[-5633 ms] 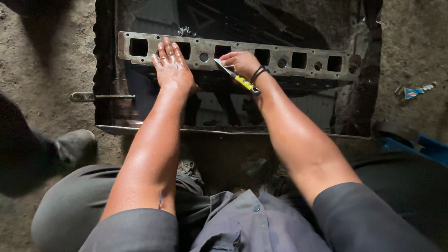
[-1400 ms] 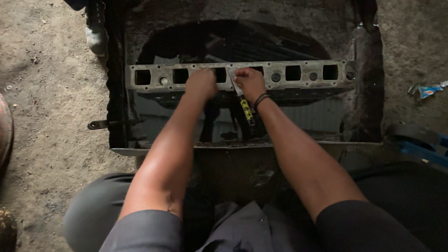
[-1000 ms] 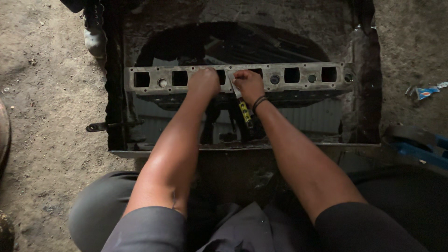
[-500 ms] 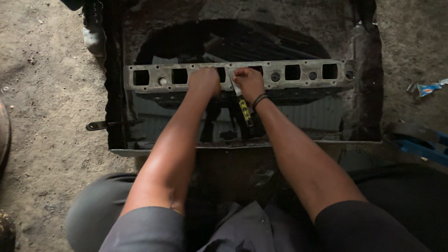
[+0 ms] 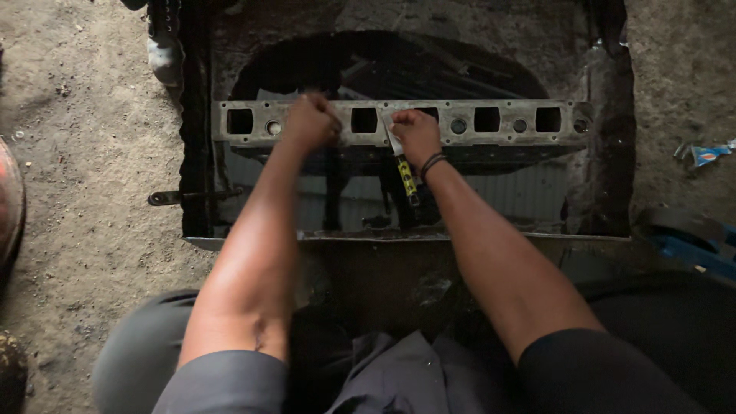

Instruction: The person scrubs a long, rectangular metal part with multiple holes using a small abrasive pad. They hold the part steady with their left hand and scrub the surface with their right hand, working over a dark liquid-filled basin.

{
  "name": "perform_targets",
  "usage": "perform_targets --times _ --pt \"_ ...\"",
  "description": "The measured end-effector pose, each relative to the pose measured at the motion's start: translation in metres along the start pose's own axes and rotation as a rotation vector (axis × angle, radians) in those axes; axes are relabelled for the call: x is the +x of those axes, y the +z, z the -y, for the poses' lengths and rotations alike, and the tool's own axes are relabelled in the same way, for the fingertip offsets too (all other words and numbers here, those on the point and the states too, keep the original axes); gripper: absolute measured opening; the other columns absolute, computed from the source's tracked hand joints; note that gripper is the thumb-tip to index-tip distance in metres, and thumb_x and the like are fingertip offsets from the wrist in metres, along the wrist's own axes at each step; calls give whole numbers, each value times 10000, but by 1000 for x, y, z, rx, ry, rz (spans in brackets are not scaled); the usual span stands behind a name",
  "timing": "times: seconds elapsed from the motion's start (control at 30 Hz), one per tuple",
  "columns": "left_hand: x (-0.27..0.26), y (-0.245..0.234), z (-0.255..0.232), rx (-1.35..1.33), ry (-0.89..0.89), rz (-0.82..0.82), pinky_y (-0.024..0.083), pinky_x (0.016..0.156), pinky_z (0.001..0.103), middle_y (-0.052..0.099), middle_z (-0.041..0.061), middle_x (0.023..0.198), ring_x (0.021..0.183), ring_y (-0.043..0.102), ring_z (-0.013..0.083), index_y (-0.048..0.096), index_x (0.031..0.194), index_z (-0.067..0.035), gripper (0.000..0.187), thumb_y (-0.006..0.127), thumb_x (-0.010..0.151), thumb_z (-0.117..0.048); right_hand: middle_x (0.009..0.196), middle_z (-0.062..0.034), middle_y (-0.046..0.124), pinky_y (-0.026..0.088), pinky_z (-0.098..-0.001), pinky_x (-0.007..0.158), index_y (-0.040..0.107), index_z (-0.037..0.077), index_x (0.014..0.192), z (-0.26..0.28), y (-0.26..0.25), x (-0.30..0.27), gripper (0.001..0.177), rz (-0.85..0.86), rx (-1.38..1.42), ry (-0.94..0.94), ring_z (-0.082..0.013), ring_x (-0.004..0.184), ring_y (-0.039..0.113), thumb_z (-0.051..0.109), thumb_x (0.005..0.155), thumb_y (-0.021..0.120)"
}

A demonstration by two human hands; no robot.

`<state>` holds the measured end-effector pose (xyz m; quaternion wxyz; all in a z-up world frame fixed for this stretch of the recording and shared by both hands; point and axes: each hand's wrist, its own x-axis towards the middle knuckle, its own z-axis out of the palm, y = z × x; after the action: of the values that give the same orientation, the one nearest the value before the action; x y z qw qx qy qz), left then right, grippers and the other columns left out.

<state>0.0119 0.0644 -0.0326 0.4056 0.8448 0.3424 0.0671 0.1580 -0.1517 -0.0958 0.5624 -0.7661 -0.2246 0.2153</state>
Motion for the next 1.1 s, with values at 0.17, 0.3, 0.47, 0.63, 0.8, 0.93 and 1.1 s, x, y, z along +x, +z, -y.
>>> perform_targets --times 0.17,0.3,0.47,0.63,0.8,0.93,1.1 --pt "3 -22 13 1 22 -315 583 775 415 765 142 919 865 738 269 743 970 -55 153 732 821 -82 880 -35 757 558 -270 703 757 3 1026 2 0 -1 196 8 21 35 -101 760 685 75 844 768" --pt "-3 -23 5 -16 -6 -278 579 860 403 764 129 1068 978 749 275 771 1065 -93 206 726 866 -126 884 -38 757 555 -272 703 757 -2 1032 7 0 -3 198 4 33 28 -106 761 683 63 845 767" --pt "-5 -12 -17 -350 199 -38 593 945 357 508 108 1516 1213 644 274 494 1540 -185 802 650 763 -57 877 -42 740 543 -285 691 757 -5 1050 16 0 -8 197 10 72 100 -118 749 663 54 862 750" --pt "-25 -14 -35 394 33 22 424 1202 438 504 146 1564 1433 520 319 485 1536 -92 624 641 942 -205 905 -52 745 560 -302 701 749 8 1086 23 -4 -8 214 50 12 120 -128 774 681 90 889 748" --pt "-52 -6 -47 753 13 173 135 1244 543 104 157 1692 1559 105 316 136 1611 -44 874 457 1010 -592 936 -65 761 573 -299 712 748 5 1089 15 -1 -7 240 8 -5 56 -131 795 701 95 866 760" --pt "-63 -8 -47 787 -27 159 20 1262 533 -29 150 1723 1587 -39 314 30 1637 -49 904 311 1024 -652 912 -64 766 564 -289 709 753 -4 1079 10 -1 -5 246 12 -4 32 -131 771 697 92 853 763" --pt "-66 -32 -33 691 -205 142 -15 1244 525 -109 124 1713 1573 -90 295 -39 1629 -63 963 237 984 -722 897 -61 760 563 -285 713 753 -4 1064 11 -2 -7 225 2 -29 20 -125 773 696 90 860 762"
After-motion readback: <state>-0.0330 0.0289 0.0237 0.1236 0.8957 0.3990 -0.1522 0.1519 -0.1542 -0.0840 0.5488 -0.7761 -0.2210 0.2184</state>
